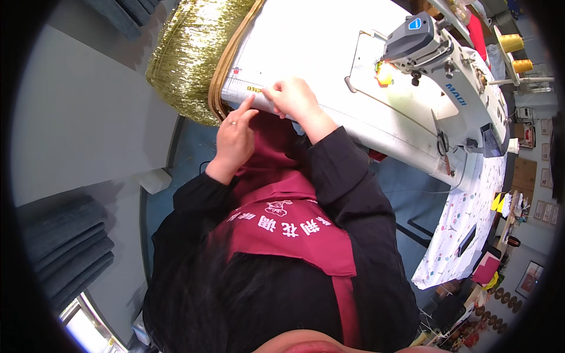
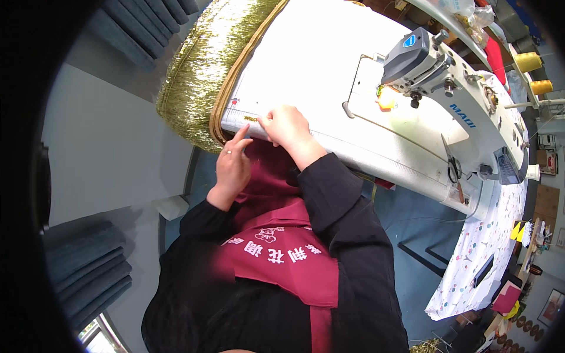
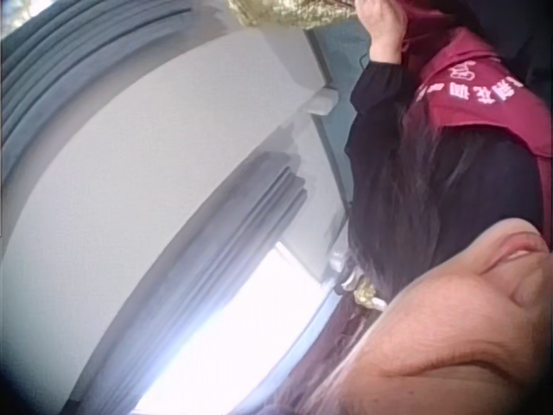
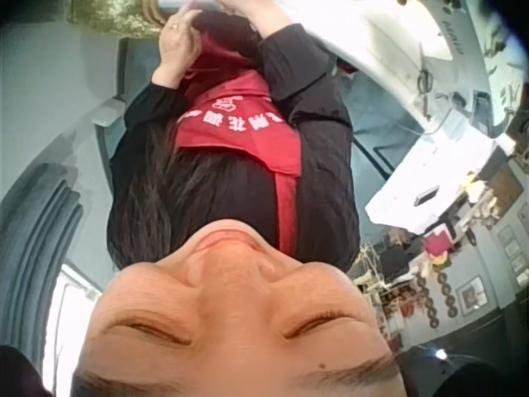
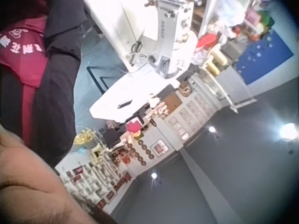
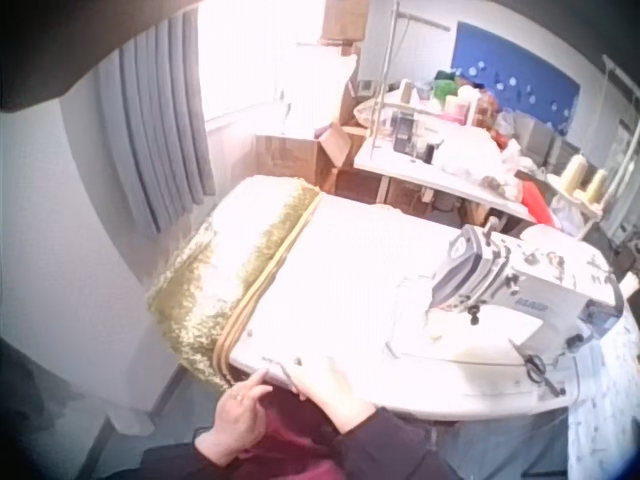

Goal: The person aligns a gold sequined trim along the edge of a white fabric panel on a sewing machine, then sews the trim in place. They repeatedly measure, cut, and reposition the trim, continuing to sew additional sections along the panel's edge.

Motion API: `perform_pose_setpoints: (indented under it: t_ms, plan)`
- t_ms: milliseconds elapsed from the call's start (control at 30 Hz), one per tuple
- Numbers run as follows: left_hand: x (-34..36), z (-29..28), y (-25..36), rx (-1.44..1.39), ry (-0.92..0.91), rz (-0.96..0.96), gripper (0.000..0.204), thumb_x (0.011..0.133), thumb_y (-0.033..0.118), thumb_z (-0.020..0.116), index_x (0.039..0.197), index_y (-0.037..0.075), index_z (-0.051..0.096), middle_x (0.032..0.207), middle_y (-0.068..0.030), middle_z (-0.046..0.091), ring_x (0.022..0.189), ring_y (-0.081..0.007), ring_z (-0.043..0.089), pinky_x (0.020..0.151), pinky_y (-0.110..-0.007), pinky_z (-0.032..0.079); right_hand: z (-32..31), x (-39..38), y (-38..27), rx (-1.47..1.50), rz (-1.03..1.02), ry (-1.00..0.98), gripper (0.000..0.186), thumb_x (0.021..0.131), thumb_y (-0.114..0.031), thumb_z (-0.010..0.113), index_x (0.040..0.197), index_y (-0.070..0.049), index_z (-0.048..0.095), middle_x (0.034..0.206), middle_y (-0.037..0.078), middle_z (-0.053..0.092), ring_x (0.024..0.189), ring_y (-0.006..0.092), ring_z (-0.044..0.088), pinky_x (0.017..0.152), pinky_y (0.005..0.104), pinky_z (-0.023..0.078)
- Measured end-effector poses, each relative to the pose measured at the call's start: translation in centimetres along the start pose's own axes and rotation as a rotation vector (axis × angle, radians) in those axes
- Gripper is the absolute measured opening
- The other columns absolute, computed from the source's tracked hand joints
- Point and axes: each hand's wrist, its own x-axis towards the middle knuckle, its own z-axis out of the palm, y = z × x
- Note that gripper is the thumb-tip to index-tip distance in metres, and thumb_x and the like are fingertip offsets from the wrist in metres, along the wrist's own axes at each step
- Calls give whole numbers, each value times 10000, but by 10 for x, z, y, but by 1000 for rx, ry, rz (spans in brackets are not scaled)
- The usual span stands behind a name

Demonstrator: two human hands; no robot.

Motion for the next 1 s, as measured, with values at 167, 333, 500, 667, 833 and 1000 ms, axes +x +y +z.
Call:
perform_pose_setpoints:
  t_ms: [167,333,500,667,833,1000]
  plan:
    - [8,19,1,-20,-78,-42,405,672,-122,564,1040,33,493,1456,-201,583,1027,-371,646,908,-450,523,-2,-4,-2,0,26,24,369,951,-291,596,681,-72,719,548,47,672,510,163,681,587,325,563]
    - [6,25,1,17,-109,-27,380,668,-118,552,1006,36,474,1472,-224,561,999,-372,638,870,-453,520,-5,-6,3,142,4,23,353,947,-237,605,666,-38,685,533,70,650,472,147,655,519,299,535]
    - [7,29,7,64,-60,-5,293,743,-73,591,1003,43,522,1437,-209,588,899,-324,628,753,-425,496,-9,-2,5,229,58,-18,356,953,-251,652,679,-24,675,532,73,639,462,136,637,506,293,527]
    - [8,25,17,61,-136,-73,333,687,-101,571,984,34,500,1478,-222,555,955,-352,641,807,-440,526,-14,-7,10,247,18,-27,380,960,-286,675,692,-16,680,537,68,641,468,134,640,508,292,524]
    - [16,18,20,125,-162,-91,297,703,-103,560,962,32,506,1437,-194,594,955,-341,656,779,-441,535,-18,-11,10,216,38,-36,415,967,-337,694,700,-19,682,541,52,625,466,127,614,495,302,503]
    - [26,14,20,174,-145,-79,152,830,-27,562,948,67,545,1309,-124,694,872,-317,673,695,-451,518,-54,-56,38,248,84,-23,441,972,-394,707,745,-16,702,542,5,564,442,97,501,456,291,417]
